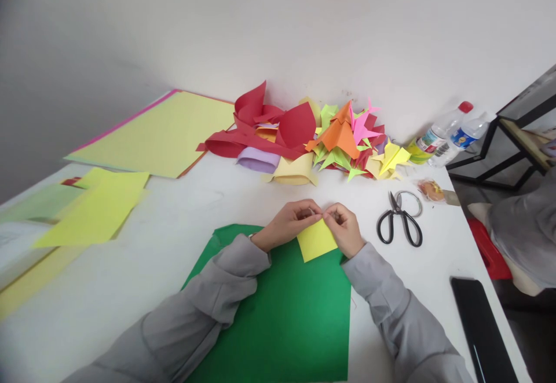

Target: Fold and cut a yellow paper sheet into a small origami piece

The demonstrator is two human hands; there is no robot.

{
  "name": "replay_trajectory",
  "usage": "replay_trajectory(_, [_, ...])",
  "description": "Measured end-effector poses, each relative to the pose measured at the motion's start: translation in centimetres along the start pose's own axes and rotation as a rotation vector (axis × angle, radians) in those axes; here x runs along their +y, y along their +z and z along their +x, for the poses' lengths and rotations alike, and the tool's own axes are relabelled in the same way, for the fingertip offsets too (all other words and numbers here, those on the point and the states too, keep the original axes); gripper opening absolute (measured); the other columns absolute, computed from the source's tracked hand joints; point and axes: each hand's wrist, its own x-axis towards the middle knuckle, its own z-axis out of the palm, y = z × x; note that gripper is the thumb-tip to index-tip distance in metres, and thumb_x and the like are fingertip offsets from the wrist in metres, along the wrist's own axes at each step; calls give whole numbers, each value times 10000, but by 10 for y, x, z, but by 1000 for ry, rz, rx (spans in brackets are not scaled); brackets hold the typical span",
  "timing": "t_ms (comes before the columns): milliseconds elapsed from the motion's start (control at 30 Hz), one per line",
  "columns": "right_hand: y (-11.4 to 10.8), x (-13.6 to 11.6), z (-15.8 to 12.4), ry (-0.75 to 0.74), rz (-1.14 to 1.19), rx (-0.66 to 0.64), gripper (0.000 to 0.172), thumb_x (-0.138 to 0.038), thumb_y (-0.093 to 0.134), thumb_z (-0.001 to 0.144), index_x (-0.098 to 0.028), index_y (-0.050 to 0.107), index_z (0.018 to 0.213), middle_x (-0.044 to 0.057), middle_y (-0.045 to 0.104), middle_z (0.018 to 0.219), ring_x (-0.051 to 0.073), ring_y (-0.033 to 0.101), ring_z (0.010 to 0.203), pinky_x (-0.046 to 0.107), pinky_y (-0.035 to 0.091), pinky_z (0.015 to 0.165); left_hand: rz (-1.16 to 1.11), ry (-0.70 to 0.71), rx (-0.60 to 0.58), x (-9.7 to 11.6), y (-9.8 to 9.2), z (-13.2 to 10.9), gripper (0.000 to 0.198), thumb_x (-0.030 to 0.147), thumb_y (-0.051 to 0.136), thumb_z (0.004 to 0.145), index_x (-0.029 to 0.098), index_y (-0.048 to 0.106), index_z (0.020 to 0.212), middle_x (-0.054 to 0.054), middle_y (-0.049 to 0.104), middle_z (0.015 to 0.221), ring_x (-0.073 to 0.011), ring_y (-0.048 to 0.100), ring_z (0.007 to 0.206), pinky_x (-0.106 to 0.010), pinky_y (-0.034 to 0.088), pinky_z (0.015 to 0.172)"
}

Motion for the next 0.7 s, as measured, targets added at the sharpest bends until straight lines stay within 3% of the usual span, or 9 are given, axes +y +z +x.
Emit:
replay_trajectory(333, [2, 3, -2, 0, 3, 27, 256, -446, 667, 737, -201, 595, 715, -52, 472, 525, 102, 361, 471, 245, 286, 459, -28, -35, -32, -2, -3, 1, 237, 367, 584, 748, 132, 606, 721, 27, 489, 588, -100, 405, 548, -223, 289, 513])
replay_trajectory(700, [2, 0, -1, 54, 46, -33, 309, -485, 681, 717, -201, 566, 679, -64, 447, 499, 92, 336, 449, 239, 263, 453, -67, -41, -60, 1, -2, 1, 228, 358, 586, 731, 140, 575, 661, 29, 474, 584, -100, 398, 553, -230, 290, 537])
